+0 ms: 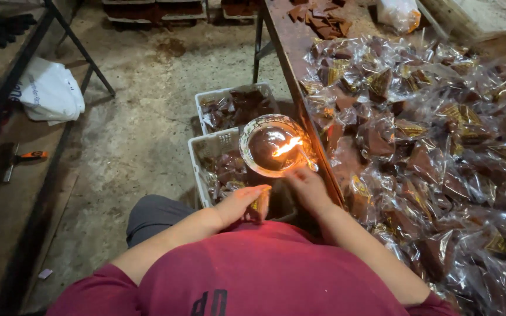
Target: Manually heat-sealing small plastic bags by folding the edges and passing them through a candle flame.
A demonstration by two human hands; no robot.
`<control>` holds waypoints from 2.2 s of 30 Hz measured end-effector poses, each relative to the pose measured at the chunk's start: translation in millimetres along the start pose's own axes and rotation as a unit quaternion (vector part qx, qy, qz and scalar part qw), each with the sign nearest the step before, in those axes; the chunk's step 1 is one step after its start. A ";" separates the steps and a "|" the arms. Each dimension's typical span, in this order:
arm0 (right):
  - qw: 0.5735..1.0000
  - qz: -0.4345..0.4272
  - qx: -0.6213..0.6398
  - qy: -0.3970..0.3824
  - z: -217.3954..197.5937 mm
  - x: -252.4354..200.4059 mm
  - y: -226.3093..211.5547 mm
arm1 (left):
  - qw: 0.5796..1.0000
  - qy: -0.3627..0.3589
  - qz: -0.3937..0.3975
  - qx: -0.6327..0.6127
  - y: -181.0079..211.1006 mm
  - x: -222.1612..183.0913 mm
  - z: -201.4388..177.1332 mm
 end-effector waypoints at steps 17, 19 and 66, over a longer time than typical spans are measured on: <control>0.951 -0.011 0.115 0.288 -89.4 17.1 17.8 | 0.993 0.002 -0.088 0.077 -63.7 39.0 -37.5; 0.932 -0.033 0.173 0.318 -88.2 11.7 10.5 | 0.993 0.007 -0.087 0.080 -66.9 42.7 -37.9; 0.989 -0.043 -0.067 -0.124 5.8 -11.1 6.4 | 0.944 0.011 0.075 -0.321 -6.6 7.9 -17.9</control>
Point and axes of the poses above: each hand's wrist, its own x-axis towards the middle knuckle, its own z-axis out of the palm, y = z × x, the point moved 1 cm from there along x, towards the middle knuckle, and after that the axes turned 8 degrees about -y, right-handed, at the moved point
